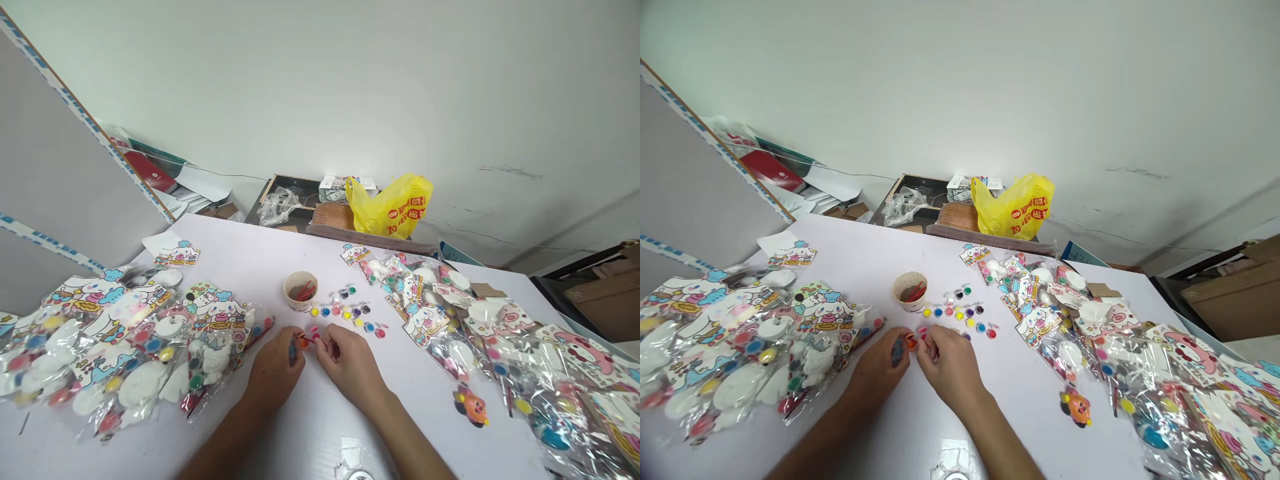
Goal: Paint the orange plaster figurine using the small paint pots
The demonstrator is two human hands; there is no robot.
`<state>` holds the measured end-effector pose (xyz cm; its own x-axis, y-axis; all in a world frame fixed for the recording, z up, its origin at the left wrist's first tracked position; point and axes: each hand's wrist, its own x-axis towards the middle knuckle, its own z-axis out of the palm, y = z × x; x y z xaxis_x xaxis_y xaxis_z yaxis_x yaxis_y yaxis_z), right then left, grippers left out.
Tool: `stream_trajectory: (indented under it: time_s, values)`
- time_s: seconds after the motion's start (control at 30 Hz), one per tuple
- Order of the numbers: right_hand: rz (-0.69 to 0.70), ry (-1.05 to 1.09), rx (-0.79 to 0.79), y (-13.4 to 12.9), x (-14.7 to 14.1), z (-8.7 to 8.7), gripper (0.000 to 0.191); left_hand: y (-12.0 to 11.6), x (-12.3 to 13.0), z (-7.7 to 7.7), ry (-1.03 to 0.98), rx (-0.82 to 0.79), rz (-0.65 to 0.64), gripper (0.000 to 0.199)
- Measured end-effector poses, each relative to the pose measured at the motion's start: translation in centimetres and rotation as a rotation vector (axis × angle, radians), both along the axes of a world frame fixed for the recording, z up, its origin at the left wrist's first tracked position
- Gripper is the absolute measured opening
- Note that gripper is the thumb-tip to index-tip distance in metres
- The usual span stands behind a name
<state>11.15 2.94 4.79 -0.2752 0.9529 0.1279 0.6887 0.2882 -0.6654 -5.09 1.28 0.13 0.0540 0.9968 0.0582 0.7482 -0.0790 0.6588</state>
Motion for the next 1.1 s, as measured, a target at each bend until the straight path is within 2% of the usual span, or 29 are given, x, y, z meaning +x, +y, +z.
stream_trajectory:
  time_s: [0.17,0.37,0.63,0.83,1.1]
  values:
    - [0.000,0.043,-0.068,0.0,0.1,0.1,0.030,0.0,0.0,0.0,0.015,0.013,-0.002,0.024]
    - [-0.010,0.076,-0.070,-0.2,0.8,0.6,0.030,0.0,-0.1,-0.7,0.020,0.046,-0.019,0.025]
    - [0.017,-0.053,-0.076,-0.1,0.6,0.6,0.026,-0.3,0.1,-1.0,0.045,0.081,-0.068,0.025]
    - [0.029,-0.081,-0.038,-0.2,0.5,0.1,0.026,-0.3,0.2,-0.9,0.066,0.091,-0.075,0.024]
    - [0.067,-0.125,-0.003,0.0,0.3,0.5,0.028,-0.5,0.4,-0.5,0.120,0.091,-0.105,0.024]
